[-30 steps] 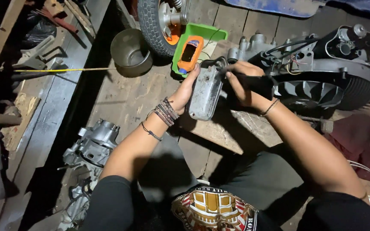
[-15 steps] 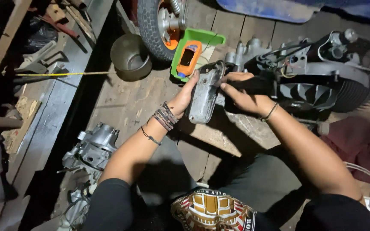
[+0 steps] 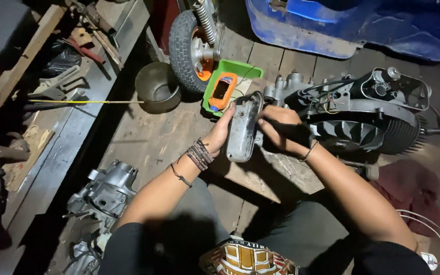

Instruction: Cleaning a metal engine component by scraping off grime and wiping it with a cloth.

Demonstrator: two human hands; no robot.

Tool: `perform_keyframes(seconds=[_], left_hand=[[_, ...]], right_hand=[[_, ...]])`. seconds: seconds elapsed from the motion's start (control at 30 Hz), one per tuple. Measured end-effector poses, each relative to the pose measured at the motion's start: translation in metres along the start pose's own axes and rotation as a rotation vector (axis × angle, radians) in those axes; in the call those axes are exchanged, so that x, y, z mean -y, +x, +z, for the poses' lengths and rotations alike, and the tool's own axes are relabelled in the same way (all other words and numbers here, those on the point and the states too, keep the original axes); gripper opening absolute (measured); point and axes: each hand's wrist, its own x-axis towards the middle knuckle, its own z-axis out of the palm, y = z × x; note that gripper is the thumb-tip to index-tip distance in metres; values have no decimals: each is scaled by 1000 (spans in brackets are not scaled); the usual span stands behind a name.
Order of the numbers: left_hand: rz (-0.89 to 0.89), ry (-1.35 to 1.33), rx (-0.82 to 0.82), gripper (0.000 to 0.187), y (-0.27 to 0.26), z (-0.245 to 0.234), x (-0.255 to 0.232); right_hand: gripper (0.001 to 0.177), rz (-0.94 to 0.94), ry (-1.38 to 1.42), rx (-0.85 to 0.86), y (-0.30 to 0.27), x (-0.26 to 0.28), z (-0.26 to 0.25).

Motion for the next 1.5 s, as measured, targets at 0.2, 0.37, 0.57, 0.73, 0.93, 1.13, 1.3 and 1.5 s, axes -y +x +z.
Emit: perform_keyframes(seconds=[0.2, 0.37, 0.57, 0.73, 0.93, 1.13, 1.3, 1.5], left_hand=[[13, 15, -7, 80, -20, 18, -13], [56, -58, -48, 80, -6, 0, -7], [15, -57, 14, 83, -19, 15, -4], [22, -40, 61, 87, -11, 5, -8], [-16, -41, 84, 81, -3, -7, -4], [-171, 18, 144, 73, 35, -47, 24], [-114, -87, 25, 61, -6, -18, -25], [290, -218, 256, 92, 65, -119, 27]], right_hand=[[12, -67, -215, -79, -2, -6, 7], [21, -18, 190, 50, 5, 16, -2], [23, 15, 91, -85, 1, 5, -6], [18, -7, 230, 57, -5, 5, -8], [22, -72, 155, -220, -1, 0, -14], [24, -107, -79, -197, -6, -20, 6], [18, -83, 52, -179, -5, -29, 2], [13, 310, 413, -350, -4, -9, 4]])
